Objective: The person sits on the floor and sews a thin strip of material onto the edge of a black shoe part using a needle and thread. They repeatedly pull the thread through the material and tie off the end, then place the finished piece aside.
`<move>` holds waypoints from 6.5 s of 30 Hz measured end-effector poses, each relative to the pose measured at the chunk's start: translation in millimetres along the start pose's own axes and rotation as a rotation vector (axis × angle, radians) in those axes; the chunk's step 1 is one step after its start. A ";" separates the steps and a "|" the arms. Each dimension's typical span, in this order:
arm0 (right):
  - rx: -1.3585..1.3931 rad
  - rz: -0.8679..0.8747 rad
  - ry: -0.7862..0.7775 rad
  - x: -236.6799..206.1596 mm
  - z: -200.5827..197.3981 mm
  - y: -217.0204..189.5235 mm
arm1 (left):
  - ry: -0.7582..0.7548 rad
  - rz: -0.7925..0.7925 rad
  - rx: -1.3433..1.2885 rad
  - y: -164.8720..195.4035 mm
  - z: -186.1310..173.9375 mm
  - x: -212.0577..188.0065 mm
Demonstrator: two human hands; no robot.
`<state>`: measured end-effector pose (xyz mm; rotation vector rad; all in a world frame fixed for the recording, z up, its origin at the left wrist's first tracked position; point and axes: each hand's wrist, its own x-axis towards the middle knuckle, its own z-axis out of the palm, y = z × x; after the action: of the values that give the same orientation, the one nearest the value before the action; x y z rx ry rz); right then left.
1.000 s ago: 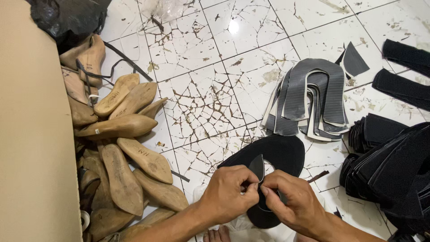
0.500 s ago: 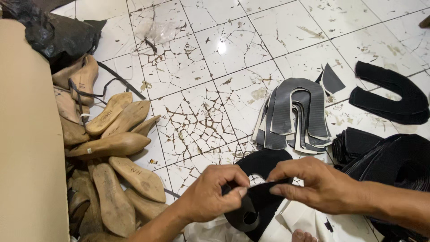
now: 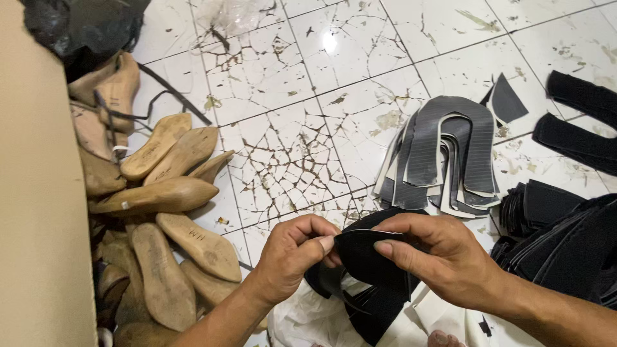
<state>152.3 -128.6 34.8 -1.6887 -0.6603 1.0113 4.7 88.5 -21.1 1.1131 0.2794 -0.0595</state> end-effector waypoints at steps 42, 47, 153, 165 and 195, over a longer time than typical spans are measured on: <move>-0.289 -0.276 -0.053 -7.8 -4.4 34.3 | -0.055 0.001 0.132 5.0 22.8 -2.6; -0.252 -0.251 -0.175 3.9 -12.3 52.0 | 0.005 0.118 -0.278 27.0 14.1 -0.3; -0.259 -0.293 0.237 -12.2 4.9 27.7 | 0.257 0.657 0.954 29.8 64.0 -18.6; -0.193 -0.320 0.076 -18.2 12.8 29.1 | -0.054 0.250 0.535 18.4 43.7 -2.5; 0.226 -0.027 -0.118 -17.1 9.9 53.1 | -0.196 0.261 0.545 15.4 29.4 1.7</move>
<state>133.0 -155.5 -11.2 -1.4290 -0.6186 1.1290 14.9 69.2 4.1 1.6644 -0.0686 -0.0116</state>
